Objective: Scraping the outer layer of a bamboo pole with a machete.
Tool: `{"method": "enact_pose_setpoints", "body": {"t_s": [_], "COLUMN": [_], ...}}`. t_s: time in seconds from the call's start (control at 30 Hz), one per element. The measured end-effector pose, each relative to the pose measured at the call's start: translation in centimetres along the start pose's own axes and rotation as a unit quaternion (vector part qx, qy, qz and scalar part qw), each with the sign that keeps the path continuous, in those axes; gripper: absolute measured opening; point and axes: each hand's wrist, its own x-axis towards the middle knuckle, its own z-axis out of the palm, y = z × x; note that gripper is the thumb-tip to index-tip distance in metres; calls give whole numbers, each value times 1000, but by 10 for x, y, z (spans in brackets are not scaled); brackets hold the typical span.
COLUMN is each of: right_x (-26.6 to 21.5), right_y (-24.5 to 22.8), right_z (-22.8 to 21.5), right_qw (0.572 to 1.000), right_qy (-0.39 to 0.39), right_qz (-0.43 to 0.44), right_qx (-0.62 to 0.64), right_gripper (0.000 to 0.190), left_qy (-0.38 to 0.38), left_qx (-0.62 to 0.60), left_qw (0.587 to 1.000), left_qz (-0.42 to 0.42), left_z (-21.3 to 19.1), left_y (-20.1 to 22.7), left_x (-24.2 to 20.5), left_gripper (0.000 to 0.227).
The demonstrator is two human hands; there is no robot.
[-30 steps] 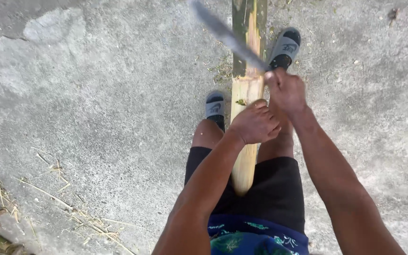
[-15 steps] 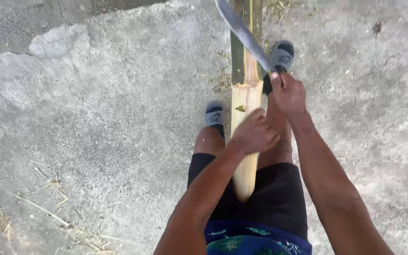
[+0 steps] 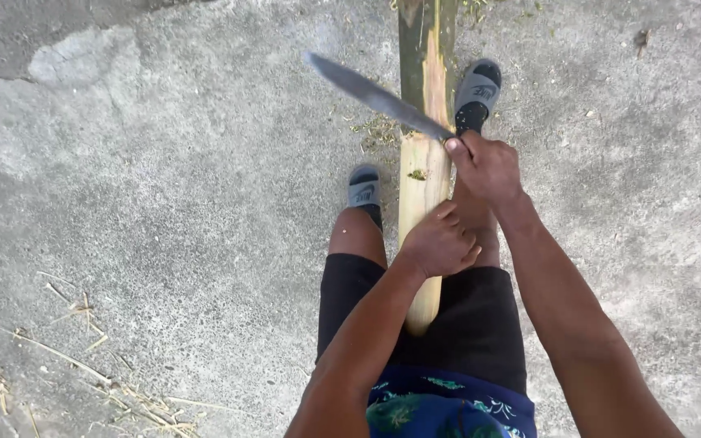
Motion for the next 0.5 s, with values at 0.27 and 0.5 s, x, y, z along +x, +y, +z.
{"method": "enact_pose_setpoints", "body": {"t_s": [0.27, 0.5], "right_x": [-2, 14], "right_y": [-6, 2], "right_z": [3, 1], "right_qw": [997, 983], "right_qy": [-19, 40], "right_qz": [61, 136], "right_qx": [30, 112], "right_gripper": [48, 54], "left_qy": [27, 42], "left_qx": [6, 12], "left_qw": [1000, 999], "left_qz": [-3, -20], "left_z": [2, 4], "left_y": [-3, -7], "left_x": [2, 1], "left_gripper": [41, 41]}}
